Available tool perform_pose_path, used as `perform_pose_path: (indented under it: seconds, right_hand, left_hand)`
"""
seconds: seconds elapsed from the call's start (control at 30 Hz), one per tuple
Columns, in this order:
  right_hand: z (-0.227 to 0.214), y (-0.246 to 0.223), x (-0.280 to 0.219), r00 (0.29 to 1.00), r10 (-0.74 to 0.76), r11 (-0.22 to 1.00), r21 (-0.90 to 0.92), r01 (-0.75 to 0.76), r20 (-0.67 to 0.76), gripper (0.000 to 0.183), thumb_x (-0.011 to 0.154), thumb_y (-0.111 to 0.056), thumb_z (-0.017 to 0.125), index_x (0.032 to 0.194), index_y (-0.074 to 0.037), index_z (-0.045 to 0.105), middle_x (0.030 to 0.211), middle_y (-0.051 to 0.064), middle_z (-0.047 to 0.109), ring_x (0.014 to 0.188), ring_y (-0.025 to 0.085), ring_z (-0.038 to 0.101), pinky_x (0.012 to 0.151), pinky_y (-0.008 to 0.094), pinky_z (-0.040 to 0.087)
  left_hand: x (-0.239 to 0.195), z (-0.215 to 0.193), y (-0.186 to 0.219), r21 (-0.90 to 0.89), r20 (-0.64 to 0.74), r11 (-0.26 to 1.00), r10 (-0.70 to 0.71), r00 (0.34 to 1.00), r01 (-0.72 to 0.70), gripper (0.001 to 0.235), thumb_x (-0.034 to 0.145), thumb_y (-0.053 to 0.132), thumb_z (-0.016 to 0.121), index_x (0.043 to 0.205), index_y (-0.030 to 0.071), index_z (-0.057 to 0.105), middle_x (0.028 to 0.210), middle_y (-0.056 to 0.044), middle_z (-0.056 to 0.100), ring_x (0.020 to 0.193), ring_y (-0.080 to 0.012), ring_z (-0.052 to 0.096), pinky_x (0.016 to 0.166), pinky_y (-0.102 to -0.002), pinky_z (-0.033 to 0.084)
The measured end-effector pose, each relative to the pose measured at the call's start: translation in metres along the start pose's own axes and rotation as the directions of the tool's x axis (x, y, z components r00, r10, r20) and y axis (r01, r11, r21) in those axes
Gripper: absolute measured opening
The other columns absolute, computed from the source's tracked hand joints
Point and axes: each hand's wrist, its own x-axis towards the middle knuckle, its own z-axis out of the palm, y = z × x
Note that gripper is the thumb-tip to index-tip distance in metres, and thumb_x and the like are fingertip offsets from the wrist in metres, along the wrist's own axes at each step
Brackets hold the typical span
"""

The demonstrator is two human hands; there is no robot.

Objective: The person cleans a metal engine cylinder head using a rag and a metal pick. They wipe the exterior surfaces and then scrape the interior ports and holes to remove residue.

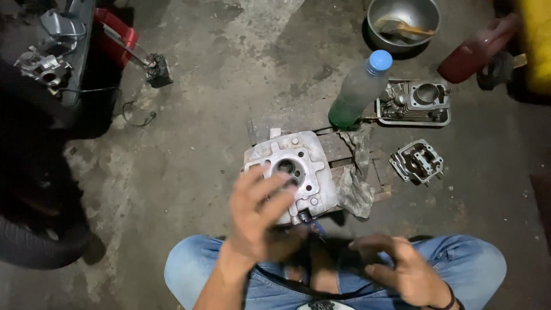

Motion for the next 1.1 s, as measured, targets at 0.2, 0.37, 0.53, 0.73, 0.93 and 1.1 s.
perform_pose_path:
  seconds: [0.2, 0.37, 0.53, 0.73, 0.93, 1.1]
  right_hand:
    - [0.004, -0.038, 0.015, 0.947, 0.322, 0.931, 0.18, -0.318, 0.011, 0.038, 0.088, -0.032, 0.071, 0.115, -0.007, 0.08, 0.066, 0.009, 0.067, 0.054, 0.023, 0.061, 0.054, 0.039, 0.045]
    - [0.0, -0.055, 0.021, 0.779, 0.62, 0.766, 0.145, -0.627, 0.093, 0.036, 0.079, -0.023, 0.074, 0.11, -0.012, 0.087, 0.08, 0.01, 0.081, 0.068, 0.023, 0.07, 0.066, 0.037, 0.049]
    - [-0.002, -0.033, 0.004, 0.668, 0.742, 0.667, 0.039, -0.744, 0.063, 0.04, 0.081, -0.027, 0.074, 0.119, -0.023, 0.084, 0.095, 0.009, 0.083, 0.081, 0.024, 0.078, 0.077, 0.039, 0.056]
    - [-0.017, 0.026, -0.014, 0.828, 0.52, 0.854, 0.087, -0.514, -0.212, 0.025, 0.087, -0.012, 0.068, 0.108, -0.014, 0.082, 0.105, 0.004, 0.087, 0.095, 0.021, 0.082, 0.091, 0.037, 0.061]
    - [-0.028, 0.025, -0.021, 0.544, 0.617, 0.786, 0.405, -0.468, -0.568, 0.025, 0.098, -0.009, 0.061, 0.118, 0.003, 0.071, 0.113, 0.014, 0.075, 0.095, 0.025, 0.072, 0.087, 0.034, 0.056]
    - [-0.017, 0.06, -0.04, 0.575, 0.613, 0.783, 0.321, -0.533, -0.541, 0.03, 0.097, -0.016, 0.064, 0.121, -0.006, 0.079, 0.067, 0.004, 0.057, 0.063, 0.014, 0.049, 0.062, 0.026, 0.038]
  left_hand:
    - [-0.014, 0.027, 0.026, -0.066, 0.088, 0.993, -0.096, 0.992, 0.101, 0.069, 0.097, 0.054, 0.065, 0.147, 0.014, 0.04, 0.143, -0.012, 0.055, 0.137, -0.0403, 0.054, 0.113, -0.059, 0.05]
    - [-0.016, 0.026, 0.021, -0.051, 0.081, 0.997, -0.059, 0.995, 0.063, 0.075, 0.088, 0.058, 0.076, 0.144, 0.019, 0.046, 0.145, -0.011, 0.048, 0.142, -0.0388, 0.046, 0.119, -0.062, 0.044]
    - [-0.021, 0.028, 0.028, 0.043, 0.098, 0.997, 0.052, 0.994, -0.057, 0.043, 0.099, 0.06, 0.054, 0.13, 0.032, 0.063, 0.15, -0.001, 0.041, 0.144, -0.0297, 0.039, 0.119, -0.065, 0.043]
    - [-0.015, 0.042, 0.049, 0.02, -0.22, 0.999, 0.043, 0.975, -0.04, 0.053, 0.084, 0.039, 0.073, 0.125, 0.013, 0.052, 0.122, -0.008, 0.051, 0.121, -0.0266, 0.048, 0.101, -0.039, 0.05]
    - [-0.042, 0.103, 0.1, -0.047, 0.433, 0.976, -0.172, 0.885, 0.213, 0.033, 0.105, 0.036, 0.053, 0.126, 0.012, 0.059, 0.096, -0.009, 0.07, 0.077, -0.0273, 0.072, 0.047, -0.039, 0.051]
    - [-0.046, 0.141, 0.09, 0.633, 0.294, 0.774, -0.216, 0.931, -0.02, 0.044, 0.094, 0.037, 0.064, 0.135, 0.022, 0.066, 0.087, 0.005, 0.066, 0.053, -0.0068, 0.047, 0.036, -0.022, 0.028]
